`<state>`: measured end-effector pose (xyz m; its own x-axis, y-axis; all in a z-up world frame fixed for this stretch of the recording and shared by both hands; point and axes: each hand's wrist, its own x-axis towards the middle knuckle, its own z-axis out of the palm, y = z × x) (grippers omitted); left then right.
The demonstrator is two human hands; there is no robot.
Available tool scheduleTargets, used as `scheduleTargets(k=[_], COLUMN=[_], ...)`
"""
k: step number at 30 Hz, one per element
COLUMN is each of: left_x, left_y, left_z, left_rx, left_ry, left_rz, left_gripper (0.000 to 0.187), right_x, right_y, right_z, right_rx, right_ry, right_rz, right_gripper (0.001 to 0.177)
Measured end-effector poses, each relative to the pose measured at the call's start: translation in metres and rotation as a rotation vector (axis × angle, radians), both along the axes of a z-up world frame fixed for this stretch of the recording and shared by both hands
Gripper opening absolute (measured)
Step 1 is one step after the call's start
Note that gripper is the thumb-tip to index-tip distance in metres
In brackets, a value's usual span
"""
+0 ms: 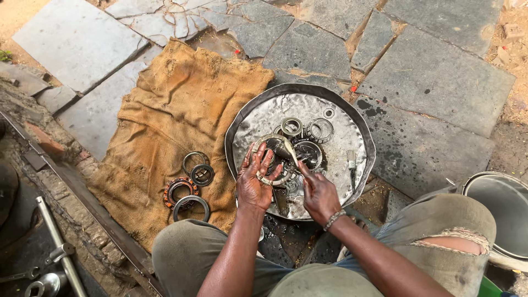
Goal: The person picks up and cleans various small metal bearings and gear components from a metal tray using a small brush and their hands.
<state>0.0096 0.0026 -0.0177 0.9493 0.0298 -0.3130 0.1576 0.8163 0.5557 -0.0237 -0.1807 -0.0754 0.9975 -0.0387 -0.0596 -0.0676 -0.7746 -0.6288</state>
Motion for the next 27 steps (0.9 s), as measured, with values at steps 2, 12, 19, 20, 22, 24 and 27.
scheduleTargets(k=[2, 12, 19, 20, 22, 24, 27], left_x=[0.003, 0.001, 0.005, 0.005, 0.004, 0.006, 0.006], left_y=[0.003, 0.005, 0.008, 0.008, 0.009, 0.011, 0.012], left_z=[0.001, 0.002, 0.000, 0.000, -0.001, -0.002, -0.002], left_rx=[-0.008, 0.056, 0.030, 0.007, -0.035, -0.072, -0.048], left_ry=[-0.032, 0.021, -0.002, -0.013, -0.040, -0.076, -0.038], left_rz=[0.019, 0.006, 0.031, 0.021, 0.014, 0.021, 0.046], left_gripper=[0.052, 0.056, 0.058, 0.058, 0.058, 0.058, 0.058], right_x=[-0.008, 0.014, -0.002, 0.009, 0.018, 0.024, -0.001], right_y=[-0.002, -0.010, -0.015, -0.015, -0.017, -0.018, -0.024], right_z=[0.004, 0.047, 0.021, 0.021, 0.021, 0.021, 0.016], right_rx=[-0.086, -0.196, -0.210, -0.216, -0.231, -0.250, -0.281], right_ry=[0.164, 0.097, -0.060, -0.059, -0.048, -0.032, -0.105], right_rz=[0.012, 0.099, 0.162, 0.157, 0.158, 0.170, 0.219], right_gripper=[0.049, 0.054, 0.051, 0.051, 0.055, 0.064, 0.050])
